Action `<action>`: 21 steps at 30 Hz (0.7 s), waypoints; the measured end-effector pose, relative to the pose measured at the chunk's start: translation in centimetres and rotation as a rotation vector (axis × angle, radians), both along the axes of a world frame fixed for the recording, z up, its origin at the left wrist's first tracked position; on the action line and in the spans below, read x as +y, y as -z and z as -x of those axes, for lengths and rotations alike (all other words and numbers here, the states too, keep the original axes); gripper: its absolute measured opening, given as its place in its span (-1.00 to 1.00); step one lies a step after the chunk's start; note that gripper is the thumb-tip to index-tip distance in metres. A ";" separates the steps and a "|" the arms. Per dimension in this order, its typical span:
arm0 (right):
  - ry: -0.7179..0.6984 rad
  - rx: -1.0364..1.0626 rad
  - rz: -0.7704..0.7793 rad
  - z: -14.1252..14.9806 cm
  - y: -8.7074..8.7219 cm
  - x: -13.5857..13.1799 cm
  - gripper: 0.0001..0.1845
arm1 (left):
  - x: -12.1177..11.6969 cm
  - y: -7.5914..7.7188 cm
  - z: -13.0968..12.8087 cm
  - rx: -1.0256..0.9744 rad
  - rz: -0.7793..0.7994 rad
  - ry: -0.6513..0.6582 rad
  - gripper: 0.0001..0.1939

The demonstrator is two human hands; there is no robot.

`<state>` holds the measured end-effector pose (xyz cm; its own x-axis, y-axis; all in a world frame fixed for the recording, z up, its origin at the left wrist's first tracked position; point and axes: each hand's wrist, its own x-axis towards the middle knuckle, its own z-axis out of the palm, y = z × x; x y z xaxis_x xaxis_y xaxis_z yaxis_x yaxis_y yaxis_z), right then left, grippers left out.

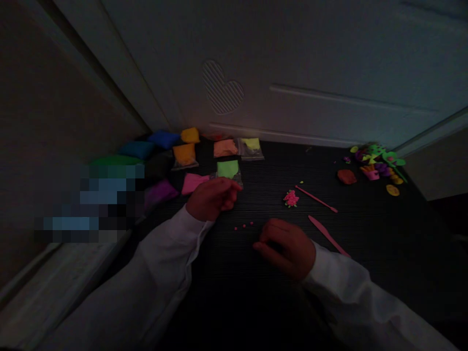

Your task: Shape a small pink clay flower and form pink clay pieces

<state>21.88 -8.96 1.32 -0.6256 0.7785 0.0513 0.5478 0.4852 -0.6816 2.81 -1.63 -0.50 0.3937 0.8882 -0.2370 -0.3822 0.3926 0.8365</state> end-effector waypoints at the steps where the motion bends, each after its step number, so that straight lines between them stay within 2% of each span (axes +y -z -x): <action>1: 0.011 0.013 -0.014 0.0 0.1 0.0 -0.80 | 0.0 0.0 0.0 0.002 0.003 -0.003 -0.81; 6: 0.025 0.074 -0.061 0.1 0.6 0.0 -0.87 | 0.0 -0.3 -0.3 -0.003 0.007 -0.014 -0.82; 8: 0.014 0.081 -0.068 0.1 0.6 0.0 -0.85 | -0.1 -0.3 -0.3 -0.006 0.006 -0.014 -0.82; 21: 0.025 0.052 -0.049 0.1 0.6 -0.1 -0.88 | -0.1 -0.2 -0.2 -0.002 -0.002 -0.010 -0.84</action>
